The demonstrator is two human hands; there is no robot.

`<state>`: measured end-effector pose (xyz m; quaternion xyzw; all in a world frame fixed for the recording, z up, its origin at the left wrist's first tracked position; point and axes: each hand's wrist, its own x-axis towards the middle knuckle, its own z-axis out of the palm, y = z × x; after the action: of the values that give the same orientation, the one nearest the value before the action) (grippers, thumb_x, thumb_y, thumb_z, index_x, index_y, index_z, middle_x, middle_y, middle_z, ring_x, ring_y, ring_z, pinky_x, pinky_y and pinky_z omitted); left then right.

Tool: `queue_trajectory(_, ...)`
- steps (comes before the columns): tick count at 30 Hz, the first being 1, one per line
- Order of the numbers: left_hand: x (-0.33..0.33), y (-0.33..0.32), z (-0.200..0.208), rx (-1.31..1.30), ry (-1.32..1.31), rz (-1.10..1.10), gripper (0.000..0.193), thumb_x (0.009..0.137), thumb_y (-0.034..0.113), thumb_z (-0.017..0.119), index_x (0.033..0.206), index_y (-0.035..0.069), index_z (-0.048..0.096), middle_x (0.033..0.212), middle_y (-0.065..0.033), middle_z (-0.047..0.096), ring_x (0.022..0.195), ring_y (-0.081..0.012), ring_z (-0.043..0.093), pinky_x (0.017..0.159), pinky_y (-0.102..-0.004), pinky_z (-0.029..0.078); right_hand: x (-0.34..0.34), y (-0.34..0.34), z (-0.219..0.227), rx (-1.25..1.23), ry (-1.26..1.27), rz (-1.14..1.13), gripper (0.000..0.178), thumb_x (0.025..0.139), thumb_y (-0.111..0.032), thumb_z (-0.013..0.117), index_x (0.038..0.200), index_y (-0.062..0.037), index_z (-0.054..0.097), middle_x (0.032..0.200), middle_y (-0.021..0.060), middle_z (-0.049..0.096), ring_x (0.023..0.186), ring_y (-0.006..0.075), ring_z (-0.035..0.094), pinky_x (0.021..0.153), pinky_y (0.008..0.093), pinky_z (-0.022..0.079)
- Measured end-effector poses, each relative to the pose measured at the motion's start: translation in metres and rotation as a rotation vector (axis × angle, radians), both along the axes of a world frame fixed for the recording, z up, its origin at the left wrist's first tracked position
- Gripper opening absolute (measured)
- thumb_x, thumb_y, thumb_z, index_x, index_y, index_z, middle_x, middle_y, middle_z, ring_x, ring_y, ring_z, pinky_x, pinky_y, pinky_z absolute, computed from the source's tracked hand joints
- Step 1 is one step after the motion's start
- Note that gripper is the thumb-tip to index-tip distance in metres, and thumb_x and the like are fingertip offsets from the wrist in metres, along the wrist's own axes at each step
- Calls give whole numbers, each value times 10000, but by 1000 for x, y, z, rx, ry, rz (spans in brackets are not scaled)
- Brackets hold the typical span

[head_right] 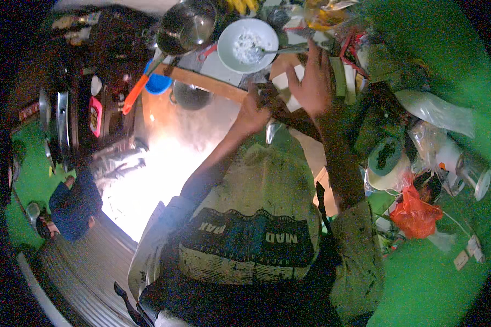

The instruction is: The person spreads a white paste onto small rectangular sheets using a spoon, then folds each sheet over the filling. The process is repeated for multiple sheets on a cluttered wooden table.

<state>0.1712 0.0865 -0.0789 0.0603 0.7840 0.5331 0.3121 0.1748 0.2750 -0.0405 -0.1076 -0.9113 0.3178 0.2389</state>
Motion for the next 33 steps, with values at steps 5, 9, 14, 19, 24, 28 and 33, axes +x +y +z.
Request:
queue_trajectory(5, -22, -42, -1, 133, -23, 243, 597, 970, 299, 762, 1365, -60, 495, 1159, -240, 724, 1081, -325, 715, 964, -435, 552, -37, -14, -18, -664, -179, -13, 347, 1001, -259, 772, 1231, -6, 715, 843, 0, 700, 773, 40, 574, 647, 233, 455)
queue_trajectory(9, -76, -51, 6, 254, 51, 314, 520, 1080, 239, 612, 1477, -51, 441, 1245, -217, 690, 1051, -243, 710, 883, -373, 590, -44, -51, -23, -815, -94, 14, 157, 1022, -84, 707, 1161, -27, 754, 917, 22, 722, 806, 98, 652, 675, 245, 491)
queue_trajectory(14, -118, -53, -2, 390, -291, 308, 535, 1098, 204, 577, 1570, 24, 402, 1381, -216, 614, 1163, -295, 696, 897, -429, 663, -39, -67, 8, 41, 201, 185, 197, 1053, -94, 608, 1092, 40, 746, 1037, 135, 768, 906, 289, 742, 776, 359, 596)
queue_trajectory(19, -119, -63, -18, 458, -337, 281, 555, 1090, 148, 583, 1609, 84, 400, 1420, -149, 610, 1161, -273, 699, 856, -411, 686, -41, -37, -16, 37, 152, 1, 264, 1082, -156, 558, 1100, 2, 768, 949, 96, 773, 775, 205, 702, 698, 335, 562)
queue_trajectory(24, -127, -66, -5, 486, -422, 226, 529, 1088, 95, 556, 1598, 70, 419, 1402, -119, 615, 1120, -219, 700, 897, -392, 677, -34, -62, -49, -352, 39, -221, 291, 1107, -215, 552, 1096, -18, 766, 862, 81, 741, 720, 153, 657, 673, 334, 523)
queue_trajectory(28, -135, -74, -9, 430, -347, 142, 533, 1065, 76, 604, 1577, 63, 457, 1375, -109, 636, 1172, -191, 668, 909, -363, 670, -37, -82, -50, -578, -59, -322, 333, 1118, -264, 544, 1119, -18, 769, 824, 59, 727, 693, 127, 628, 658, 320, 493)
queue_trajectory(33, -140, -79, -18, 396, -276, 56, 513, 1051, 59, 628, 1545, 40, 492, 1333, -105, 658, 1131, -187, 685, 867, -364, 677, -42, -85, -44, -809, -149, -330, 361, 1103, -298, 570, 1158, -11, 782, 811, 59, 731, 641, 90, 578, 605, 277, 427)
